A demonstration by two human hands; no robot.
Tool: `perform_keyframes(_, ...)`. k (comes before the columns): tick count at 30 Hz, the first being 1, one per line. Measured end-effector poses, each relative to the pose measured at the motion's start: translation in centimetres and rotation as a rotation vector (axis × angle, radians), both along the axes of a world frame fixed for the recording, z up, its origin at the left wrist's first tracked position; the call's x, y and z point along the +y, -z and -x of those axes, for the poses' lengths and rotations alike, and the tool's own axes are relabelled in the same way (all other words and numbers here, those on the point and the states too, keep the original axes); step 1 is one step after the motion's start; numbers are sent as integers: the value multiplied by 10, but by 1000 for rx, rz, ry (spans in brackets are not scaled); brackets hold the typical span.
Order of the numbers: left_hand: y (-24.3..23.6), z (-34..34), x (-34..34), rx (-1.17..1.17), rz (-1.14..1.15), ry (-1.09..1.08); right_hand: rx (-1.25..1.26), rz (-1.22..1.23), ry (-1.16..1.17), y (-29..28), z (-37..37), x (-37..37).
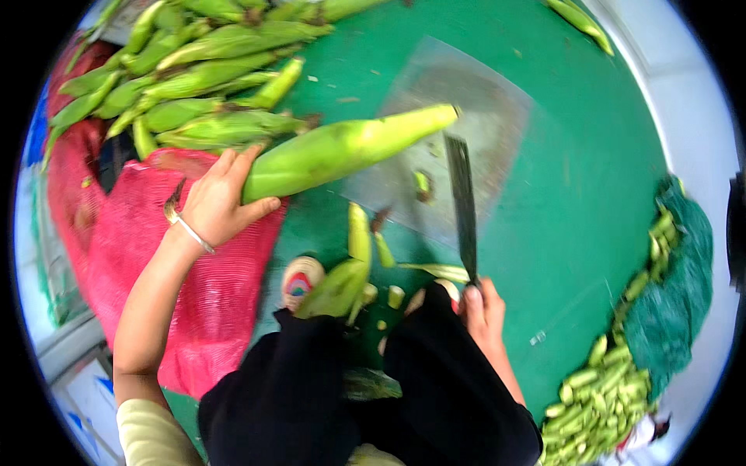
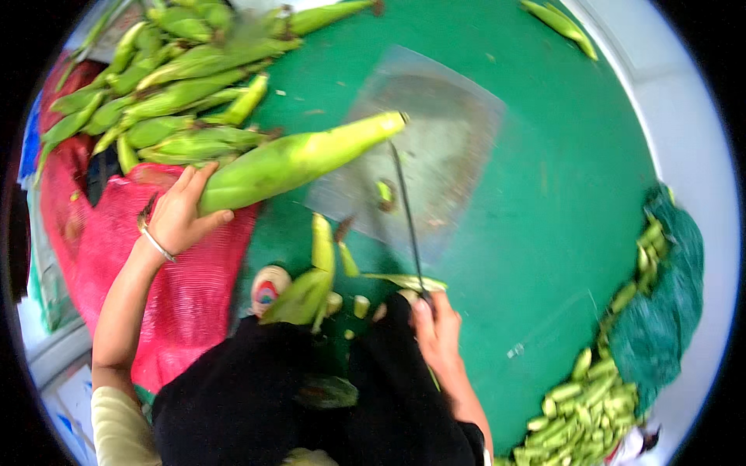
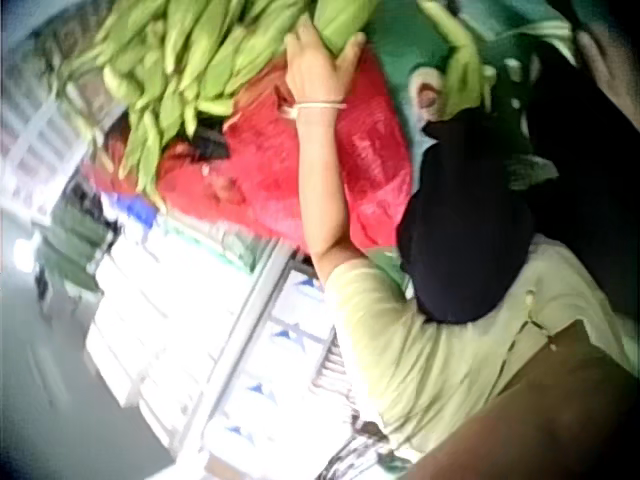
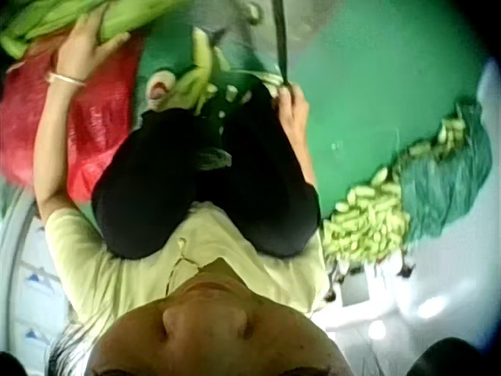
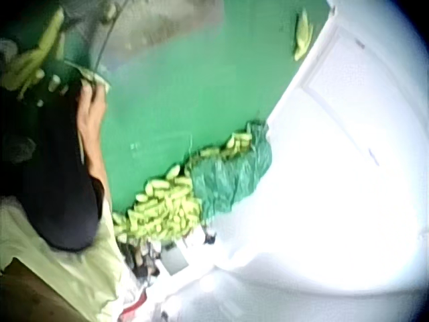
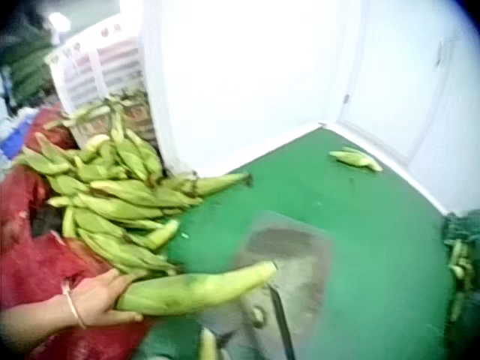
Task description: The person peels corn cobs by first using a cleaver to chop off the ends and then pulling back the husks by hand.
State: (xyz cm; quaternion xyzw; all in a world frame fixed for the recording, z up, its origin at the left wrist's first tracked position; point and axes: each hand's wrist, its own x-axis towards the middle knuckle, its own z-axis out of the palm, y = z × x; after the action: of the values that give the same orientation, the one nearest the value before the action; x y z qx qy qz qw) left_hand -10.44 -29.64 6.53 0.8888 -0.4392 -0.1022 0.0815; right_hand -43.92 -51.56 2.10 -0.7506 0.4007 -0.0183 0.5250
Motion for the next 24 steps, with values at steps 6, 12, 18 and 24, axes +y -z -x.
perform_keyframes(6, 85, 59, -89, -35, -13, 126, -63, 96, 51, 42, -32, -20)
perform_keyframes(12, 112, 65, -102, 100, -231, 146, -3, -102, 141, 21, -41, -36)
perform_keyframes(18, 117, 59, -101, 60, -228, 119, -1138, -50, 41, -112, -94, -72)
perform_keyframes(24, 121, 63, -104, 52, -204, 136, 76, 83, -36, 109, -53, -47)
